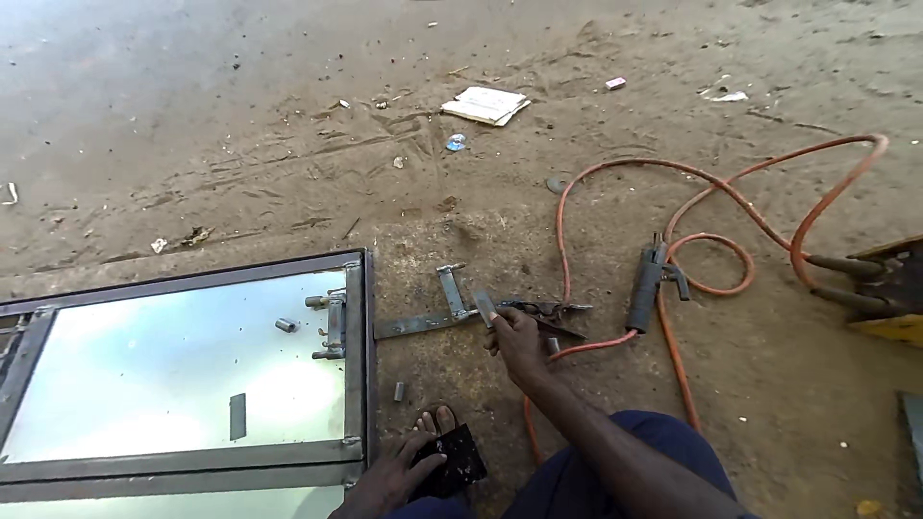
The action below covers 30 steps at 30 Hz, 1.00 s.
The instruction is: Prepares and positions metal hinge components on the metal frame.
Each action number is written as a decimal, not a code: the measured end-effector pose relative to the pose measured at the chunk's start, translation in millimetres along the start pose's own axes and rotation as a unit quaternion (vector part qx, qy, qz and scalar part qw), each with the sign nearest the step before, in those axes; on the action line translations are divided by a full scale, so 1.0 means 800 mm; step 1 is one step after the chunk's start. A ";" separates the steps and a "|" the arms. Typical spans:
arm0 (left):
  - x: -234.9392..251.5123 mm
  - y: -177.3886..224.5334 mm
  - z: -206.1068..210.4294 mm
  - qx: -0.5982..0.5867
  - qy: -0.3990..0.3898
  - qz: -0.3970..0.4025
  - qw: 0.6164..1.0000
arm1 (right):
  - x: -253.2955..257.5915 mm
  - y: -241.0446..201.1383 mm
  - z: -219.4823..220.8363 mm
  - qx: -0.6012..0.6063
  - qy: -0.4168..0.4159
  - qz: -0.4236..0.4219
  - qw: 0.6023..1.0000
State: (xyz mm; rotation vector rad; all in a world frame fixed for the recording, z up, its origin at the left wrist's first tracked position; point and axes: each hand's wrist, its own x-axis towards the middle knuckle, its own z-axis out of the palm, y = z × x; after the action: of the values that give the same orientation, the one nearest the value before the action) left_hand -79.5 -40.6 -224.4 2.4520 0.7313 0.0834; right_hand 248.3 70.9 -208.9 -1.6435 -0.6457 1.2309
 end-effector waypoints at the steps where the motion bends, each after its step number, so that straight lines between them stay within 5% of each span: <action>1: 0.000 0.000 0.000 0.001 0.001 0.001 1.000 | -0.005 -0.004 0.005 0.006 -0.017 -0.013 1.000; 10: 0.001 0.000 0.000 -0.024 0.004 -0.007 1.000 | -0.015 0.010 0.005 0.030 0.051 0.060 0.996; 18: 0.001 0.002 -0.003 -0.016 -0.007 -0.007 1.000 | -0.027 0.021 0.023 0.130 0.025 0.127 0.983; 25: -0.001 -0.001 0.002 -0.017 0.000 0.001 1.000 | -0.030 0.017 0.022 0.149 -0.037 0.087 0.984; 30: -0.001 0.004 -0.004 -0.017 0.003 -0.003 1.000 | -0.042 0.009 0.021 0.125 0.014 0.104 0.987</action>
State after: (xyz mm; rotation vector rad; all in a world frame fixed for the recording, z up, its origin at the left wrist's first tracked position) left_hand -79.0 -41.6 -220.3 2.4175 0.7338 0.1006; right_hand 220.0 45.8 -201.7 -1.5405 -0.2919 1.3741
